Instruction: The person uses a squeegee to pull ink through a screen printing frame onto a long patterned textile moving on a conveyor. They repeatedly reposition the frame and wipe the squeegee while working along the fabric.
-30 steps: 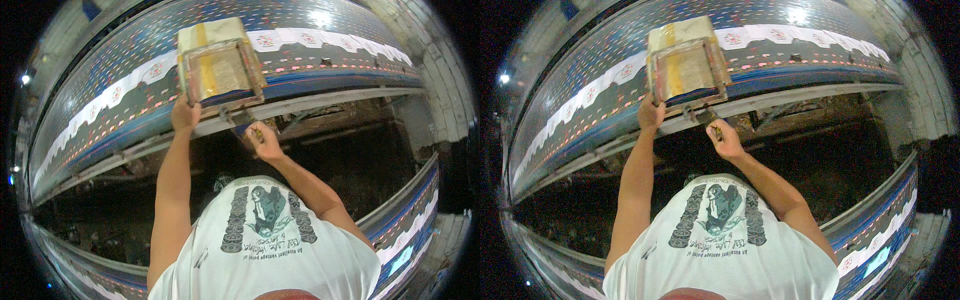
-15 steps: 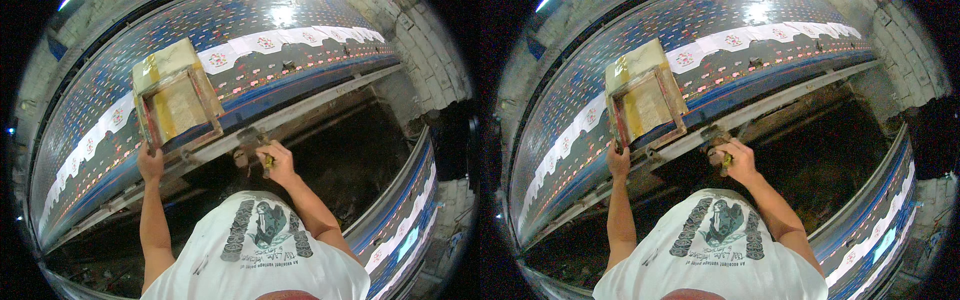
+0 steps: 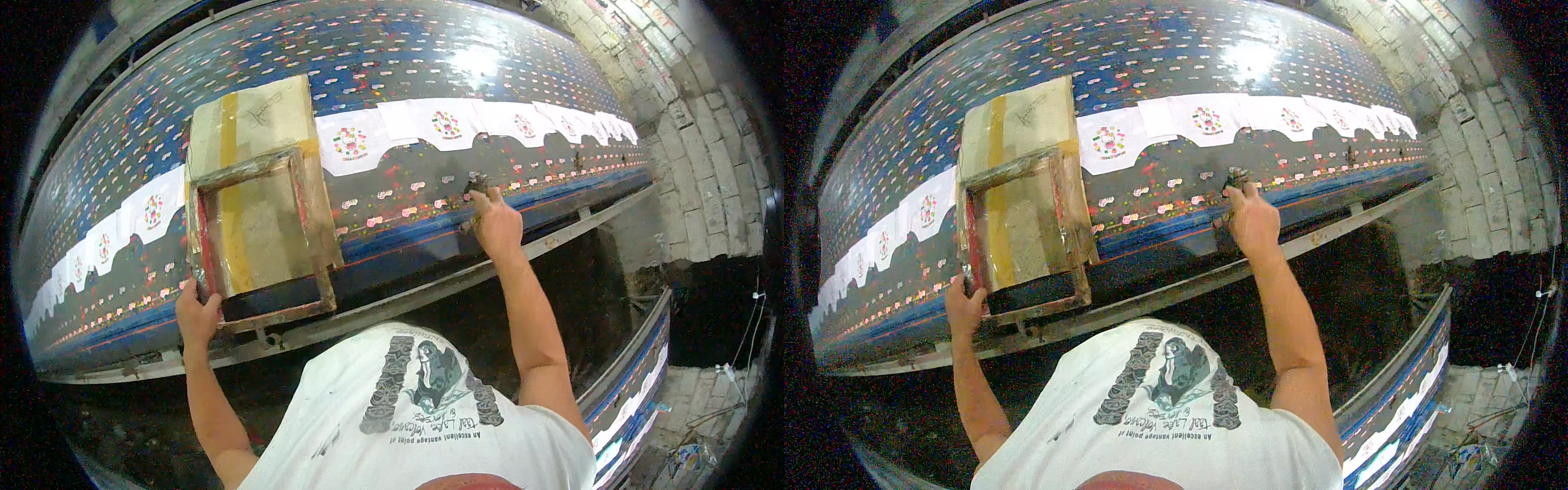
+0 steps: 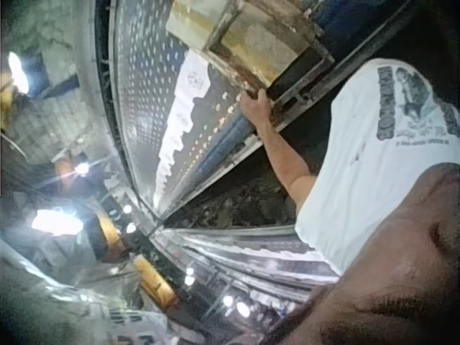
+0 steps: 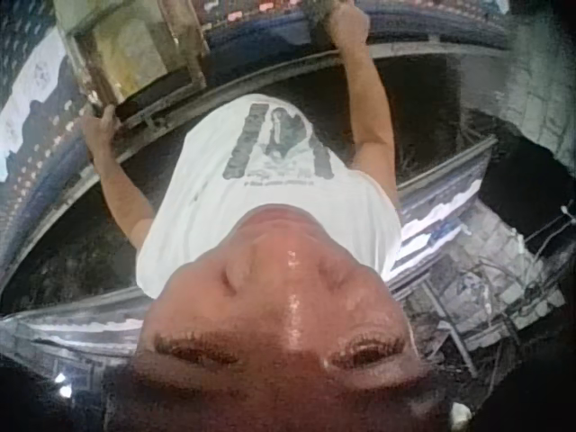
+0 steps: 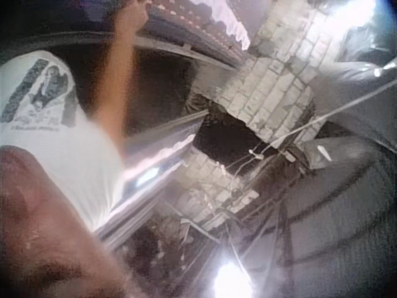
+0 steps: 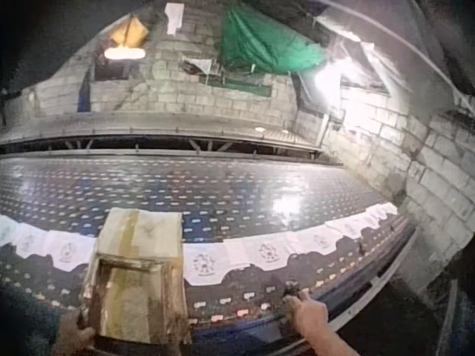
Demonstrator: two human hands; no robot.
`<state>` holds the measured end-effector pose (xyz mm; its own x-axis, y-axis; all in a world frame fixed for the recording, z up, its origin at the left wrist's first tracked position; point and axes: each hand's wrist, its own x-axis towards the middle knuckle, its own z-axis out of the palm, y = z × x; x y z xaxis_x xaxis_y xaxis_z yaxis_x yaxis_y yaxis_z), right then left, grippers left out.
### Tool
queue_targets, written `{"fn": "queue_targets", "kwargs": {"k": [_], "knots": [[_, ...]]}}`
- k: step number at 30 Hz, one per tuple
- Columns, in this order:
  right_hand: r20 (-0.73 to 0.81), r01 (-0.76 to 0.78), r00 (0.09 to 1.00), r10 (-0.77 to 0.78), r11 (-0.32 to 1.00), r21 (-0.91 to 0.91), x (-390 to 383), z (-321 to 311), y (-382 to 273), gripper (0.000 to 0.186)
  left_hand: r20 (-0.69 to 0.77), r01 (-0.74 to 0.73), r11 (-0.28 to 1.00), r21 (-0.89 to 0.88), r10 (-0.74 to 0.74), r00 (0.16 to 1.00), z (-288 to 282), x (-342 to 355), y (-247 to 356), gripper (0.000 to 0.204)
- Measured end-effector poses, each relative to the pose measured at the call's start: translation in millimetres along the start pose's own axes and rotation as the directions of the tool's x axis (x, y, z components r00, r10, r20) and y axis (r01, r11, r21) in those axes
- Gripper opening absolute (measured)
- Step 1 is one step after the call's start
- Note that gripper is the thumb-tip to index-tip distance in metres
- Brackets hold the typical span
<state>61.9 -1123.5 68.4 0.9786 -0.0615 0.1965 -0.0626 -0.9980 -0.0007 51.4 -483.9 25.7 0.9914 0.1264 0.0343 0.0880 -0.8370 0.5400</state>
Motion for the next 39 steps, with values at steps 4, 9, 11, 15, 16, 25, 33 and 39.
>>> {"fn": "queue_targets", "kwargs": {"k": [4, 9, 11, 15, 16, 25, 33, 39], "knots": [[0.052, -0.009, 0.999, 0.013, 0.998, -0.065, 41, 24, 30, 0.052, 0.032, 0.081, 0.976, -0.204, -0.076, 0.997, -24, 15, 2, 0.015], [0.199, 0.171, 0.968, -0.153, 0.982, -0.075, 69, 42, 70, 0.048, -0.011, 0.119, 0.923, -0.366, -0.132, 0.991, -33, 30, 74, 0.02], [0.251, 0.191, 0.953, -0.172, 0.98, -0.056, 78, 38, 77, 0.048, -0.076, 0.099, 0.905, -0.415, -0.143, 0.987, -18, 37, 87, 0.029], [0.099, 0.203, 0.971, -0.219, 0.967, 0.155, 68, 28, 104, 0.046, -0.231, -0.028, 0.893, -0.45, -0.086, 0.969, 30, 43, 206, 0.037], [0.058, 0.179, 0.979, -0.197, 0.959, 0.221, 62, 28, 113, 0.047, -0.239, -0.04, 0.905, -0.424, -0.069, 0.969, 47, 45, 224, 0.043], [-0.511, 0.247, 0.856, 0.079, 0.806, 0.538, -31, -14, 220, 0.034, -0.171, -0.146, 0.96, -0.241, 0.106, 0.98, 230, 22, 344, 0.04], [-0.629, 0.209, 0.75, 0.204, 0.83, 0.518, -122, -4, 271, 0.029, -0.041, -0.024, 0.993, -0.119, 0.02, 0.999, 257, -45, 428, 0.036], [-0.633, 0.294, 0.751, 0.191, 0.761, 0.578, -135, 12, 272, 0.028, -0.125, -0.213, 0.957, -0.196, 0.191, 0.974, 272, -52, 423, 0.044]]}}
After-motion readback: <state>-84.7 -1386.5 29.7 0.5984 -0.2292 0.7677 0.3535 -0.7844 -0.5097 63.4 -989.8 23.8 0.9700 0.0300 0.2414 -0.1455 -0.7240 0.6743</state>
